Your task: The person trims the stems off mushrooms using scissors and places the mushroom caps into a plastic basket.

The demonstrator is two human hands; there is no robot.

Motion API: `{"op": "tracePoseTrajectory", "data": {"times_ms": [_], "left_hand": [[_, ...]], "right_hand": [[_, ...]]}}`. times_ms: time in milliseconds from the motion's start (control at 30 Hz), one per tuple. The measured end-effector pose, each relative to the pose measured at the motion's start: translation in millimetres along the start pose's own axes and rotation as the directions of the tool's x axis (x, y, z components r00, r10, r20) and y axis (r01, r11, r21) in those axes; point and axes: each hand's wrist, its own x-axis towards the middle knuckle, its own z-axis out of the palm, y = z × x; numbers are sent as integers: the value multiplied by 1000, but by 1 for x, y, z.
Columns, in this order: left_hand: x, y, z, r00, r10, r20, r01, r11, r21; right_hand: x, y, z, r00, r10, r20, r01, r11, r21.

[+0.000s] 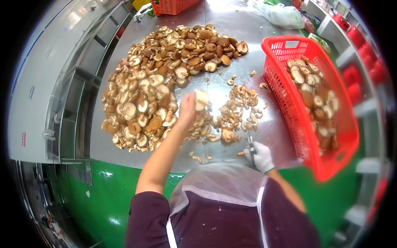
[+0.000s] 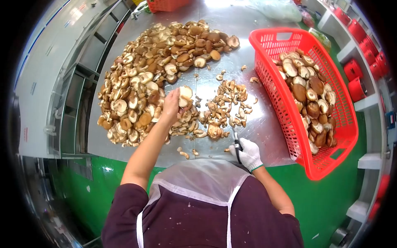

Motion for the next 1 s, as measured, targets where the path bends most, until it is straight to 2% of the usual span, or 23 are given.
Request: {"op": "tracePoseTrajectory", "data": {"times_ms": [33, 67, 100, 133, 200, 233, 467, 567, 667, 767, 900, 1000], "left_hand": [[-12, 3, 11, 999, -26, 37, 30, 993, -117], [-21, 1, 18, 996, -50, 77, 67, 971, -231], [-23, -8, 17, 983, -62, 170, 105, 960, -260], [-30, -7, 23, 983, -59, 172, 110, 946, -305], [-44, -3, 38, 984, -50, 170, 115, 912, -393], [-45, -7, 36, 979, -77, 189, 145, 913, -380], [-68, -10, 52, 989, -56, 138, 108, 908, -405], [-79, -13, 63, 991, 17, 131, 38, 913, -407], [-84, -25, 72, 983, 62, 173, 8, 926, -378], [-89, -29, 76, 975, 113, 192, -47, 948, -316], [-94, -26, 79, 970, 159, 186, -100, 952, -290], [-94, -29, 77, 968, 185, 169, -136, 954, -266]], "right_hand": [[4, -22, -11, 999, -33, 40, 37, 994, -103], [8, -52, -22, 998, -55, 40, 59, 992, -113], [12, -59, -22, 993, -117, 18, 119, 982, -147], [14, -64, -23, 983, -181, -2, 178, 967, -183], [20, -74, -25, 992, -123, 35, 128, 954, -271], [21, -76, -25, 993, -99, 66, 114, 951, -288], [23, -80, -28, 991, 93, 96, -48, 916, -398], [24, -80, -29, 986, 138, 93, -86, 903, -422], [23, -89, -34, 996, 85, 16, -69, 888, -454], [22, -81, -29, 996, -68, -58, 31, 872, -489], [24, -69, -22, 976, -200, -87, 133, 864, -486], [26, -60, -17, 970, -227, -83, 159, 856, -491]]}}
